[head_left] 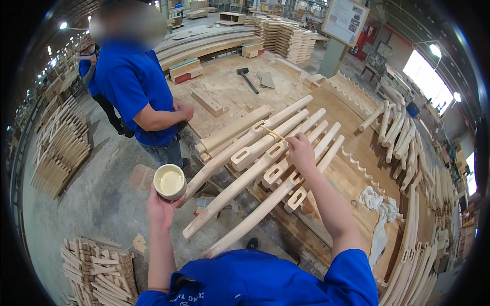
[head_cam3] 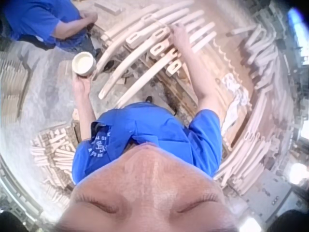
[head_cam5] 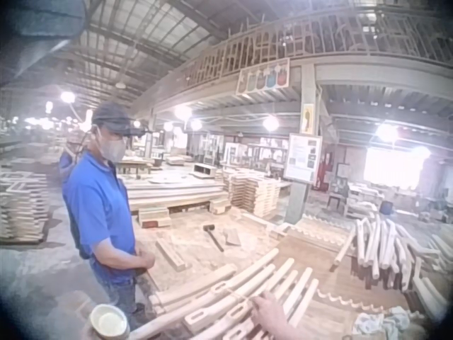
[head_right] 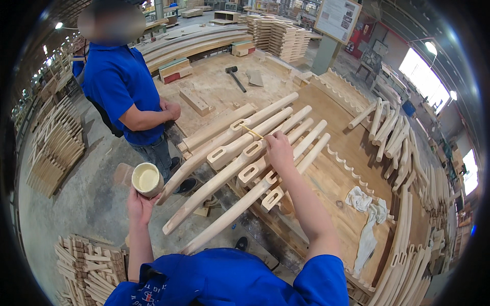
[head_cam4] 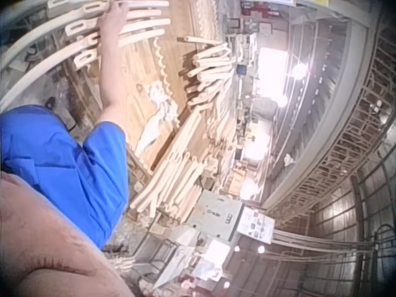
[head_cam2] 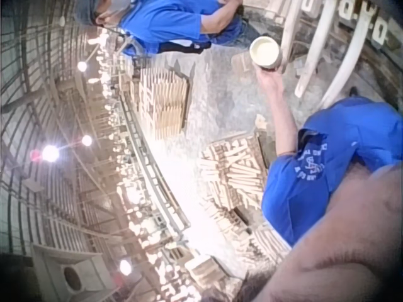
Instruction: The person applies glue to the hollow slots of wooden chair legs using a small brush and a container of glue. They handle multiple legs, applying glue to each slot before placing them on the workbench. Another worker is visible in the background handling similar wooden pieces.
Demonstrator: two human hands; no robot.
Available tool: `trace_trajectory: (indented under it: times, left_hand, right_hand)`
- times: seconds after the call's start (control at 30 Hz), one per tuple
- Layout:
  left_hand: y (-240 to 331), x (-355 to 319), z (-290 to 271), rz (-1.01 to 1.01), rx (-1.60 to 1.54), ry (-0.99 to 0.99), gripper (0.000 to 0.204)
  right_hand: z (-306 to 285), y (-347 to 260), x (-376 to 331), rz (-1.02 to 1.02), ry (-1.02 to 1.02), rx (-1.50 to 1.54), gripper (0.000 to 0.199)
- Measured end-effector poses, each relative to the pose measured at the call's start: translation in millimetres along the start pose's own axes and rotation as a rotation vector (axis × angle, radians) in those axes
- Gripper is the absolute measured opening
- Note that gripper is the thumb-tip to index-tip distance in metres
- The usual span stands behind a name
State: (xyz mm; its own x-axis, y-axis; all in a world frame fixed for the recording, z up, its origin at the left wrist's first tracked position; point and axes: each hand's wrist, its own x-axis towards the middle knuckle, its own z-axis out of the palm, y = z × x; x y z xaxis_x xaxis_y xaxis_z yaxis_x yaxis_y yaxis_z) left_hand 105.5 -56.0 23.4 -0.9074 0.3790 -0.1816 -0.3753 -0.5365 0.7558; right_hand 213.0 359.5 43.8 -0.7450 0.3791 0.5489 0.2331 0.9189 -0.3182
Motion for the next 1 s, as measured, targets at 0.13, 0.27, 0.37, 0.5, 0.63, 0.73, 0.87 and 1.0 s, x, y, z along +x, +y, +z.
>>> trace_trajectory:
  times: [0.13,0.27,0.37,0.5,0.63,0.73,0.87,1.0]
  left_hand:
    - [-0.2,6.5,26.7,-0.011,0.05,-0.002,0.049]
    - [-8.1,25.8,37.6,0.051,0.102,-0.102,0.047]
    - [-11.8,23.9,57.6,0.082,0.193,-0.085,0.044]
    - [-23.8,26.6,59.0,0.122,0.319,-0.043,0.045]
    - [-26.4,22.6,64.8,0.139,0.316,-0.071,0.045]
    - [-22.3,17.3,63.2,0.104,0.239,-0.084,0.045]
    - [-16.4,14.2,59.4,0.048,0.127,-0.085,0.045]
    - [-18.7,15.9,64.9,-0.006,0.099,-0.089,0.045]
  right_hand:
    - [-5.2,-15.6,-1.8,-0.107,-0.01,0.111,0.012]
    - [-47.2,-69.9,13.6,-0.212,-0.12,0.208,0.011]
    - [-88.8,-110.6,26.8,-0.52,-0.135,-0.046,0.008]
    - [-100.7,-166.8,36.0,-0.765,-0.192,-0.385,0.002]
    - [-84.3,-169.8,36.8,-0.73,-0.361,-0.283,0.007]
    - [-76.5,-155.9,33.4,-0.44,-0.501,0.068,0.011]
    - [-73.4,-144.5,19.5,-0.179,-0.46,0.377,0.014]
    - [-59.6,-131.3,7.9,-0.06,-0.518,0.566,0.013]
